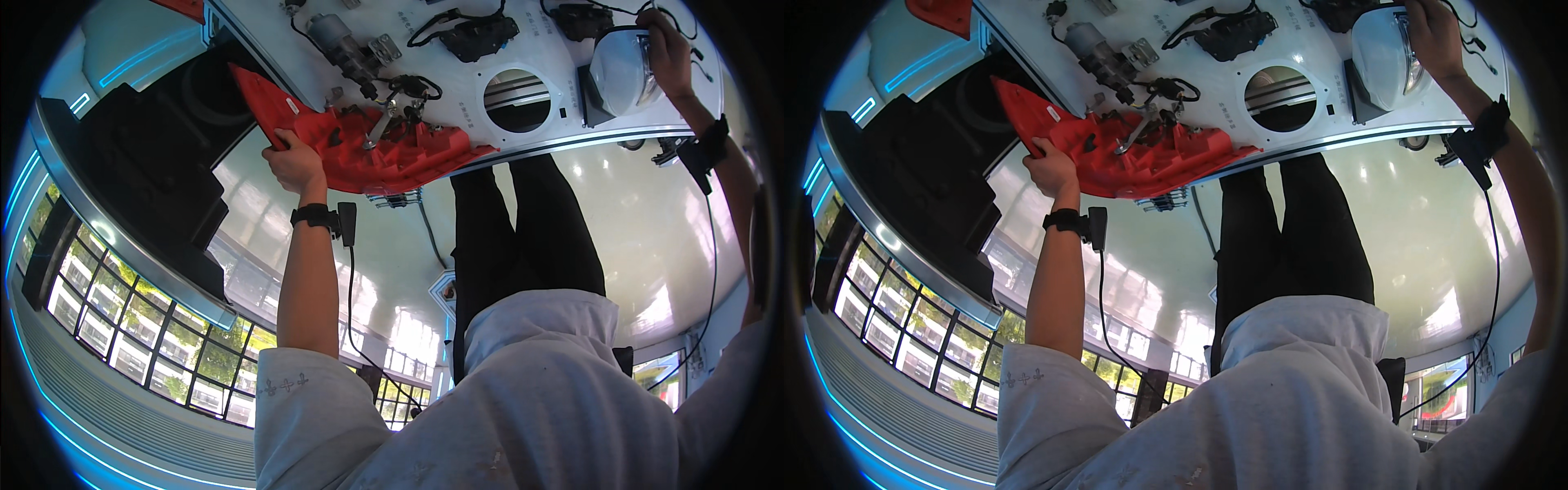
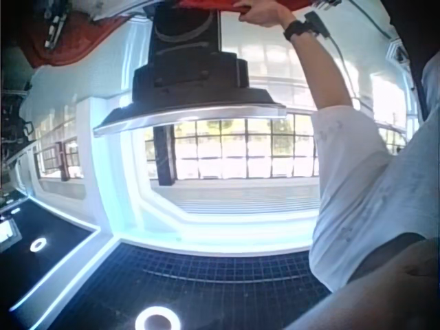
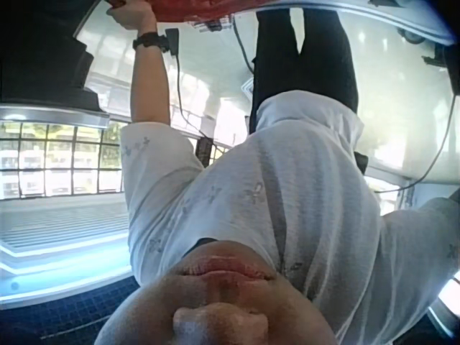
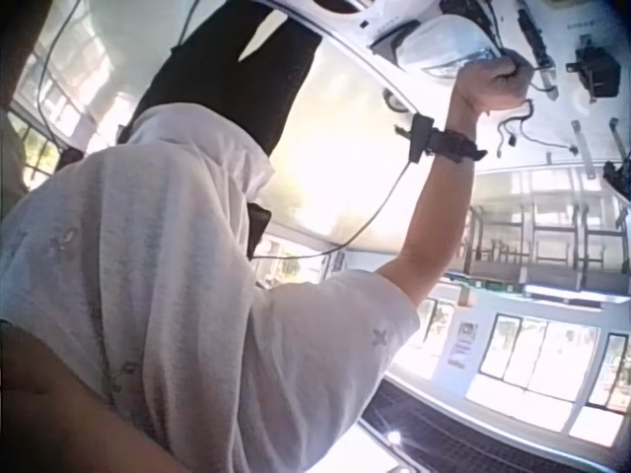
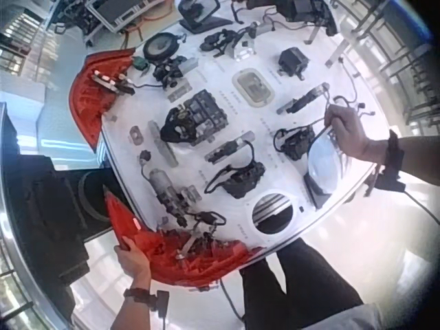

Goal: Manipulating and assembling components of car headlights and tail lights on a laboratory workstation.

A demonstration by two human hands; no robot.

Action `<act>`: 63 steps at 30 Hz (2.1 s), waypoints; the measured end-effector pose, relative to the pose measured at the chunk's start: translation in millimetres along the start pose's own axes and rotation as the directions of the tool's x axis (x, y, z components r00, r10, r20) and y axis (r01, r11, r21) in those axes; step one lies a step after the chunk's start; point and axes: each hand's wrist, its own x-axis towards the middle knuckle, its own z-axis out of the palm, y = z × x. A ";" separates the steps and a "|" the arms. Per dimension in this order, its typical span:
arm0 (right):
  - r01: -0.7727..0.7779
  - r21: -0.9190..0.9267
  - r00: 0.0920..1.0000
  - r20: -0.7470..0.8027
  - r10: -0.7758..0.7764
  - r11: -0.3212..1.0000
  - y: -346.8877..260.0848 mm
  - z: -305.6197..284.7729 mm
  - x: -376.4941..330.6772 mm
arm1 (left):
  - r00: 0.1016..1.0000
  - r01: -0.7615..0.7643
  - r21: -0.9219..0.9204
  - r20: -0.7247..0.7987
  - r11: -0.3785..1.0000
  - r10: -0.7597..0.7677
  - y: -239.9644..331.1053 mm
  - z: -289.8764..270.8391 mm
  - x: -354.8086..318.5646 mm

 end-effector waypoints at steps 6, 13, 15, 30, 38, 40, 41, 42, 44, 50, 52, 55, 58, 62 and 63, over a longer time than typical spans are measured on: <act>0.068 0.014 0.972 -0.228 -0.063 0.998 -19.1 9.4 6.7 | 1.000 -0.009 0.000 -0.010 1.000 0.009 -0.3 0.4 0.1; 0.064 0.018 0.977 -0.207 -0.059 0.998 -18.9 7.7 6.8 | 1.000 -0.007 -0.014 -0.004 1.000 0.007 0.1 0.0 0.2; 0.043 0.017 0.982 -0.186 -0.039 0.999 -19.4 7.8 6.6 | 1.000 -0.017 -0.025 -0.002 1.000 0.017 -0.4 -0.3 0.0; -0.055 -0.054 0.998 -0.010 0.054 0.997 34.3 -2.5 -5.5 | 1.000 0.006 -0.058 0.015 0.998 -0.006 -3.9 -0.5 0.1; -0.064 -0.026 0.998 0.020 0.064 0.998 33.1 -2.8 -3.6 | 1.000 -0.009 -0.047 0.006 0.999 0.009 -6.0 0.3 1.8; -0.050 -0.026 0.998 0.023 0.051 0.998 32.6 -2.8 -3.9 | 1.000 -0.012 -0.043 0.003 0.999 0.012 -6.5 1.0 1.8; -0.036 -0.025 0.999 0.023 0.037 0.999 32.7 -2.8 -4.2 | 1.000 -0.009 -0.037 0.003 0.999 0.009 -6.8 1.2 1.8; -0.036 -0.025 0.999 0.024 0.037 0.999 33.0 -2.7 -4.7 | 1.000 -0.006 -0.030 0.002 1.000 0.006 -7.0 1.3 1.8; -0.048 -0.052 0.999 0.000 0.048 0.998 33.8 -2.5 -5.8 | 1.000 -0.011 -0.035 0.002 0.999 0.011 -7.5 1.3 2.1; -0.062 -0.049 0.998 0.014 0.063 0.997 32.3 -3.8 -6.2 | 1.000 -0.009 -0.057 0.006 0.998 0.009 -6.9 2.4 2.3; -0.076 -0.064 0.996 0.034 0.078 0.995 30.0 -5.2 -5.8 | 1.000 -0.010 -0.060 0.002 0.998 0.010 -7.1 2.2 2.0; -0.071 -0.088 0.996 0.051 0.076 0.994 26.1 -5.7 -3.9 | 1.000 -0.007 -0.058 0.010 0.998 0.008 -7.2 1.8 1.9; -0.031 -0.084 0.999 0.033 0.034 0.996 22.2 -4.4 -2.0 | 1.000 -0.011 -0.047 0.010 0.999 0.011 -7.4 0.9 2.5; 0.027 -0.066 1.000 0.017 -0.026 0.997 18.5 -4.2 -0.4 | 1.000 -0.015 -0.052 0.008 0.999 0.015 -7.8 -0.1 4.6; 0.025 -0.069 1.000 0.019 -0.024 0.997 18.3 -4.7 -0.3 | 1.000 -0.006 -0.059 0.016 0.998 0.007 -7.7 0.3 4.5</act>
